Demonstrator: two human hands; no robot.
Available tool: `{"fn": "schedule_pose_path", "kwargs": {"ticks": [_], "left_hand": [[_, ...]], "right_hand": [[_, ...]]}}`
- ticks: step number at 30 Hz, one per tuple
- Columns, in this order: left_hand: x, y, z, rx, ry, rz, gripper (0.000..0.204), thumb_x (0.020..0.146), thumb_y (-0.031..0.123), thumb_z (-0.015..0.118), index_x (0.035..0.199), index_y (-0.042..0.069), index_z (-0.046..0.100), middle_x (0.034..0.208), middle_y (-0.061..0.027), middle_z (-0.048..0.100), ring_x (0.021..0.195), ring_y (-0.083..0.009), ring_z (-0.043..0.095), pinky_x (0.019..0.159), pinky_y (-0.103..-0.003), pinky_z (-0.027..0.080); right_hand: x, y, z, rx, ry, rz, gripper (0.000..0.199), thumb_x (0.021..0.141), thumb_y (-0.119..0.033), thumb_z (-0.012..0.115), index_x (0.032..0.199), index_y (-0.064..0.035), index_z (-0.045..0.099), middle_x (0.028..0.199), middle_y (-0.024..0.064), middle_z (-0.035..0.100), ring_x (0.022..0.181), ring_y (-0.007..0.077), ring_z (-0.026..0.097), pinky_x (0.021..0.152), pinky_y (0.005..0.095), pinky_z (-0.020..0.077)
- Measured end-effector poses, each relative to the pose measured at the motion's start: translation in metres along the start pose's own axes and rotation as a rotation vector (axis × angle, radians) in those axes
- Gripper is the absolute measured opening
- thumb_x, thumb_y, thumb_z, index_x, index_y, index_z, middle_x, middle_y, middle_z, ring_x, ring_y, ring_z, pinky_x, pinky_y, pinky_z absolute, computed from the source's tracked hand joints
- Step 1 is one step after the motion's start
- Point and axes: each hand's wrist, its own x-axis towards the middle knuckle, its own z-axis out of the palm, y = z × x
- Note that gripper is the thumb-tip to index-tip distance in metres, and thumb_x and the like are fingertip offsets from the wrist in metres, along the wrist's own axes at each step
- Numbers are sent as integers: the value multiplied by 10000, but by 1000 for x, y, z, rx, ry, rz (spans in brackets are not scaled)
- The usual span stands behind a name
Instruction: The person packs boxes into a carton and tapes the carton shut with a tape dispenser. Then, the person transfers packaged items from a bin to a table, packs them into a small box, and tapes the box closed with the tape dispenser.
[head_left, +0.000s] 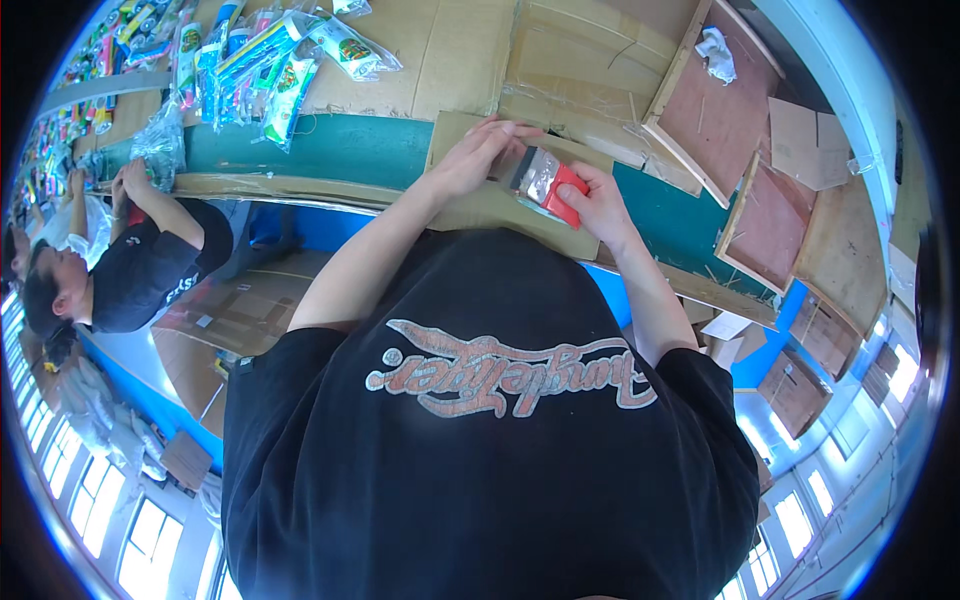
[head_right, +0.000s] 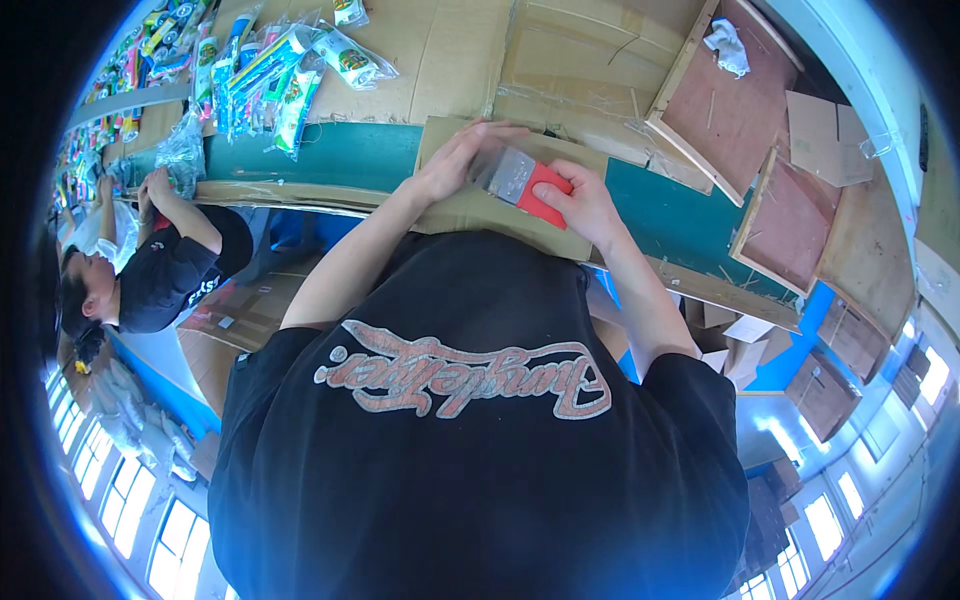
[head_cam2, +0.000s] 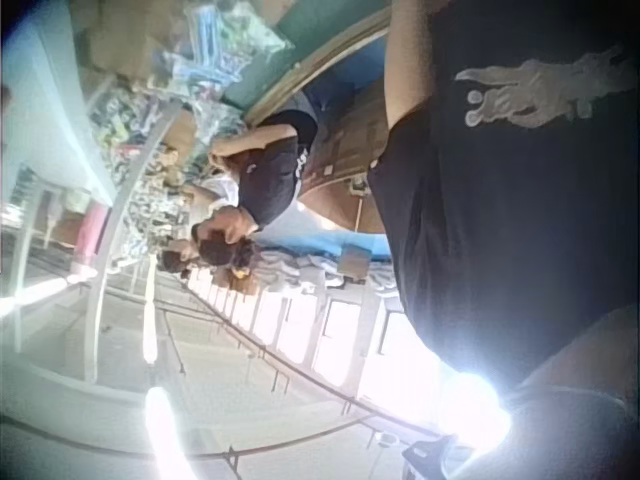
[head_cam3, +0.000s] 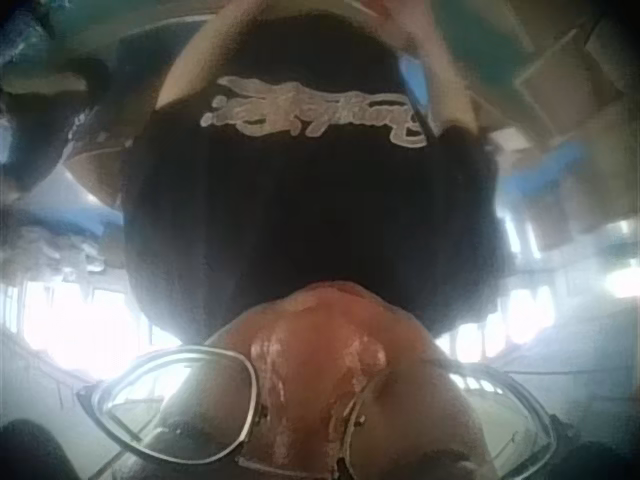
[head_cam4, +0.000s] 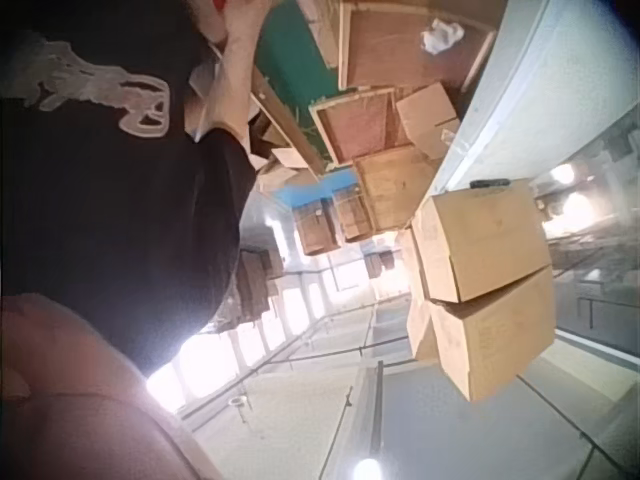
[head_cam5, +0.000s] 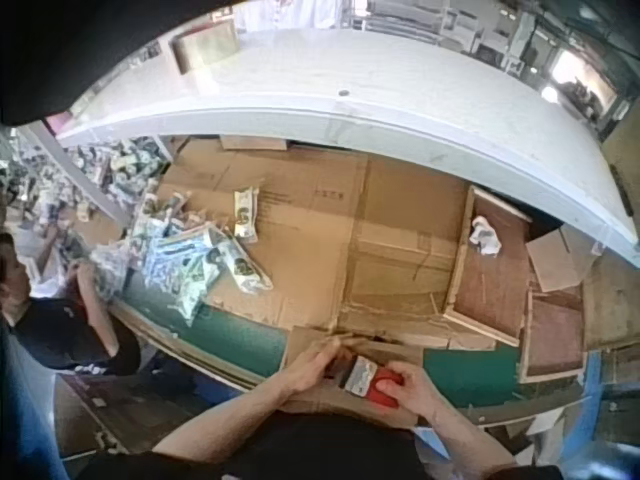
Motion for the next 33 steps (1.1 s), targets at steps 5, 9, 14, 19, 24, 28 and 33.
{"fn": "schedule_pose_path", "kwargs": {"ticks": [5, 9, 14, 19, 24, 28, 33], "left_hand": [[-30, 43, -21, -223, -40, -348, 606, 1017, 502, 371, 1098, -22, 665, 999, -116, 684, 996, -209, 615, 926, -337, 457], [-37, 41, -27, -597, 25, -395, 537, 997, 461, 480, 972, -39, 674, 944, -126, 686, 887, -176, 625, 867, -301, 472], [-43, 40, -28, -382, 69, -361, 316, 941, 285, 637, 917, -29, 668, 815, -70, 694, 731, -119, 623, 726, -273, 502], [-51, 42, -27, -314, 184, -421, 248, 937, 241, 650, 880, 1, 657, 712, -13, 642, 655, -74, 578, 628, -242, 474], [-62, 49, -46, -67, 271, -482, 270, 937, 258, 653, 839, 6, 661, 659, -13, 618, 607, -60, 527, 566, -248, 426], [-80, 21, -84, 6, 503, -437, 268, 932, 261, 660, 810, 23, 678, 626, 23, 569, 585, -53, 480, 552, -246, 391], [-109, -30, -128, -187, 479, -447, 269, 936, 280, 667, 826, 35, 674, 659, 44, 564, 613, -42, 475, 581, -212, 369]], "right_hand": [[2, 2, 2, -43, 20, -25, 193, 895, -216, 696, 931, -35, 638, 747, 4, 609, 696, 74, 544, 636, 255, 458], [5, -4, 1, -116, -15, -39, 215, 896, -248, 695, 936, -44, 642, 763, 16, 615, 717, 82, 547, 655, 264, 464], [7, -14, 3, -184, -33, -13, 216, 898, -259, 692, 910, -51, 636, 703, 17, 602, 639, 83, 557, 586, 268, 456], [12, -34, 10, -237, -44, -18, 248, 913, -301, 678, 891, -58, 633, 639, 14, 587, 548, 89, 557, 517, 269, 445], [26, -60, 18, -272, -173, 158, 372, 935, -407, 640, 898, -37, 661, 652, 15, 605, 537, 95, 566, 518, 267, 458], [33, -62, 19, -306, -218, 190, 409, 933, -438, 633, 936, -33, 684, 675, 12, 626, 541, 92, 574, 521, 266, 461], [33, -80, 17, -314, -246, 289, 428, 925, -458, 640, 1000, -42, 704, 689, 14, 641, 599, 88, 587, 569, 263, 471]]}}
